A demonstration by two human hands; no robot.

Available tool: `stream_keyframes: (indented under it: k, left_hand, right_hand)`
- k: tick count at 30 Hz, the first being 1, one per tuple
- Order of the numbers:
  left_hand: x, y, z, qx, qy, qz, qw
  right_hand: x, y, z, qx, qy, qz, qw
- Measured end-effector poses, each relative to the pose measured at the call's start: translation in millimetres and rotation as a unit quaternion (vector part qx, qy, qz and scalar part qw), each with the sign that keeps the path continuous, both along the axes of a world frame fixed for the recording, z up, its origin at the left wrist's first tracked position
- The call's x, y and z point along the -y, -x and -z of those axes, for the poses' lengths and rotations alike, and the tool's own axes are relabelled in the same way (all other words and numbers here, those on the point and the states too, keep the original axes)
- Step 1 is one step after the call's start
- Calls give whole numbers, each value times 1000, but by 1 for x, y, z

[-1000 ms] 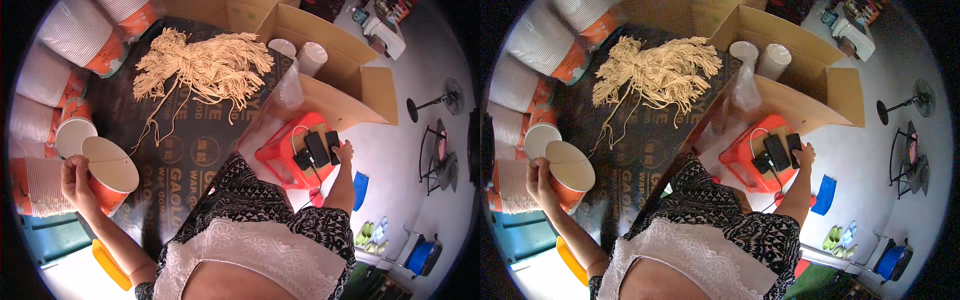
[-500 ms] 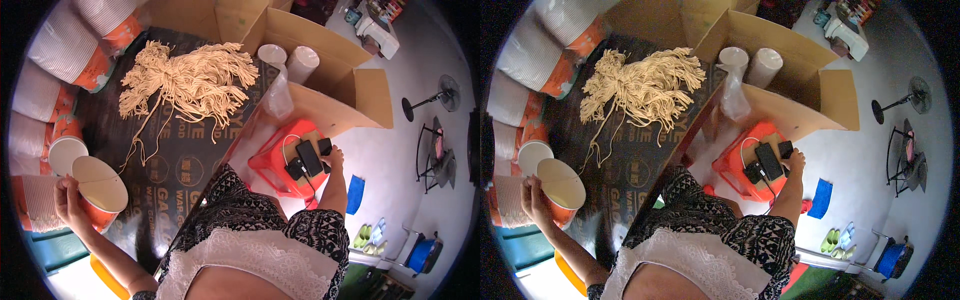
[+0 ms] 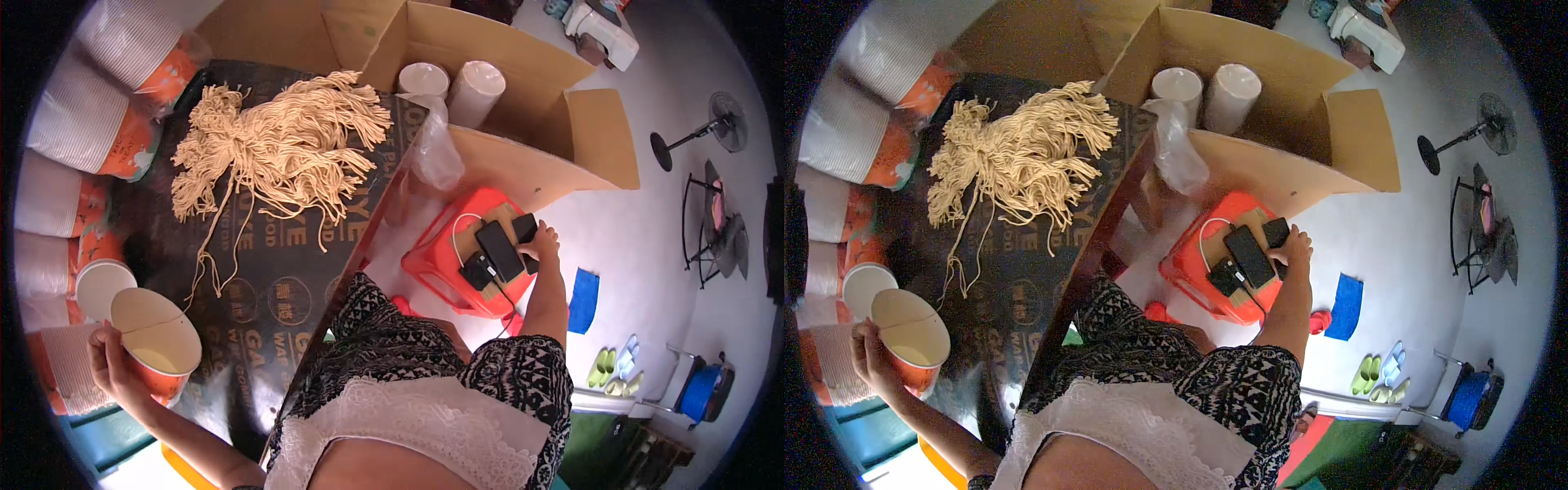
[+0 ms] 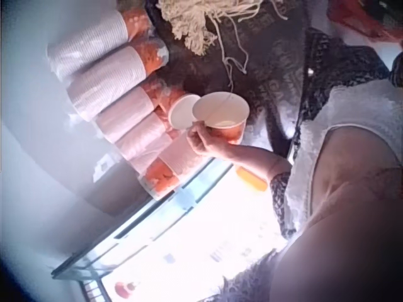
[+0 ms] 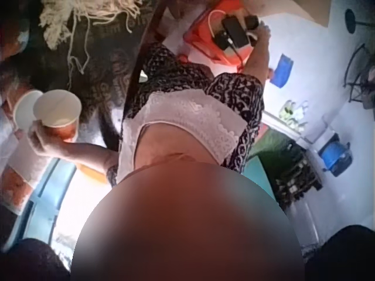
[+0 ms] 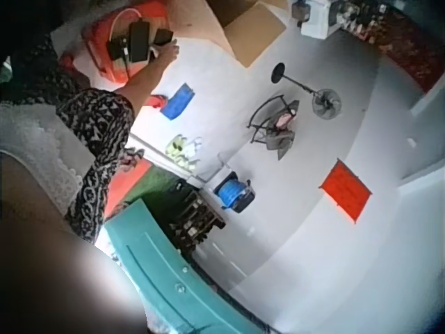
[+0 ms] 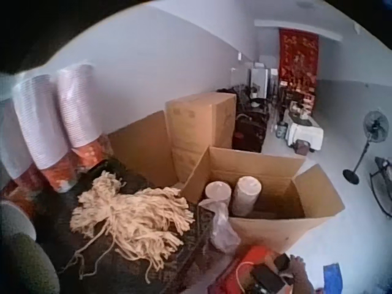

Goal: Threading and tying strings onto paper buckets for assembly and packaging.

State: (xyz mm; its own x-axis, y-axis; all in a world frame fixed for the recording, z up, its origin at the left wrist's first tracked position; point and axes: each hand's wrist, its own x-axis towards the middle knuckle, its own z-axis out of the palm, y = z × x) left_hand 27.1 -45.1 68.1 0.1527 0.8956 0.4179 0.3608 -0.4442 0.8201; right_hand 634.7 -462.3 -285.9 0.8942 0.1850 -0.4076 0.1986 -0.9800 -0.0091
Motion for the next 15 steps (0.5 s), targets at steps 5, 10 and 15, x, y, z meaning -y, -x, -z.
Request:
stream_keyframes:
  k: [5,10,15]
  left_hand:
    - [-8,7,2,28,24,27,999]
    - [-7,5,3,11,9,15,1000]
    - [-9,6,1,19,15,15,1000]
  right_hand:
    - [5,-5,5,-4,10,-4,1000]
    - [4,-4,3,-12,0,-5,1000]
    - [7,-7,5,-14,-7,-7,1000]
